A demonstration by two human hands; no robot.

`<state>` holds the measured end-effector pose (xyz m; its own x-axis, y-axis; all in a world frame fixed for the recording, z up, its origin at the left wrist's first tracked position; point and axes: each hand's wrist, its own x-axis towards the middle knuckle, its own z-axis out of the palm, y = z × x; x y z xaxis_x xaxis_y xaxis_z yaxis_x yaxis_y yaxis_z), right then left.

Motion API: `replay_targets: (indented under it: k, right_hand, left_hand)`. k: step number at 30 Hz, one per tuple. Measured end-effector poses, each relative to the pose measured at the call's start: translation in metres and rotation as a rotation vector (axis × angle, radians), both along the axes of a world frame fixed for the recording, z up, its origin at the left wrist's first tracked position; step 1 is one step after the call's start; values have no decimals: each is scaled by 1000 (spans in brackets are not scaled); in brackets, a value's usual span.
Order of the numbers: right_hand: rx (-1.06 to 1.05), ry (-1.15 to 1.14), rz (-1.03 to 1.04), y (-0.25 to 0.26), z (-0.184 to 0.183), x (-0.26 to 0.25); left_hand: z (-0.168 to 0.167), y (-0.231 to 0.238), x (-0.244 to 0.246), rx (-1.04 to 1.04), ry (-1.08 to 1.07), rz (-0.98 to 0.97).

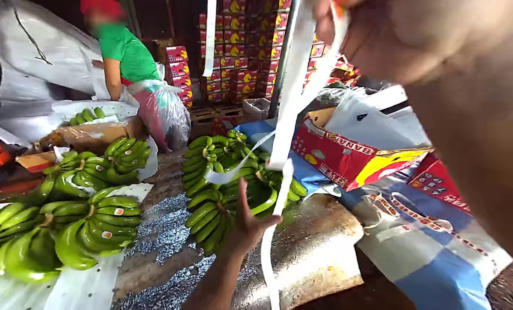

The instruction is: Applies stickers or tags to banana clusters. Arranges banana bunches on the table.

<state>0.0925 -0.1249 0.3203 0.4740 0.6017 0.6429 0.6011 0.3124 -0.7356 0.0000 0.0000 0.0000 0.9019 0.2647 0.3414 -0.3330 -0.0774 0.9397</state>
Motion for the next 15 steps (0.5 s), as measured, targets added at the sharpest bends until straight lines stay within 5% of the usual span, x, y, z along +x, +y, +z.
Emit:
replay_targets:
  k: [2, 6, 9, 12, 15]
  right_hand:
    - [-77, 118, 27, -31, -24, -19]
    - [-29, 205, 42, -110, -52, -18]
    - [8, 188, 132, -192, -78, -6]
    - [-327, 73, 367, -285, -149, 15]
    - [-710, -110, 51, -313, -202, 30]
  left_hand:
    - [27, -25, 36, -126, 59, -240]
    - [29, -64, 66, -350, 11, -764]
    - [45, -71, 80, -117, 148, -503]
    - [81, -65, 95, 140, 171, -251]
    - [114, -55, 101, 199, 99, -282]
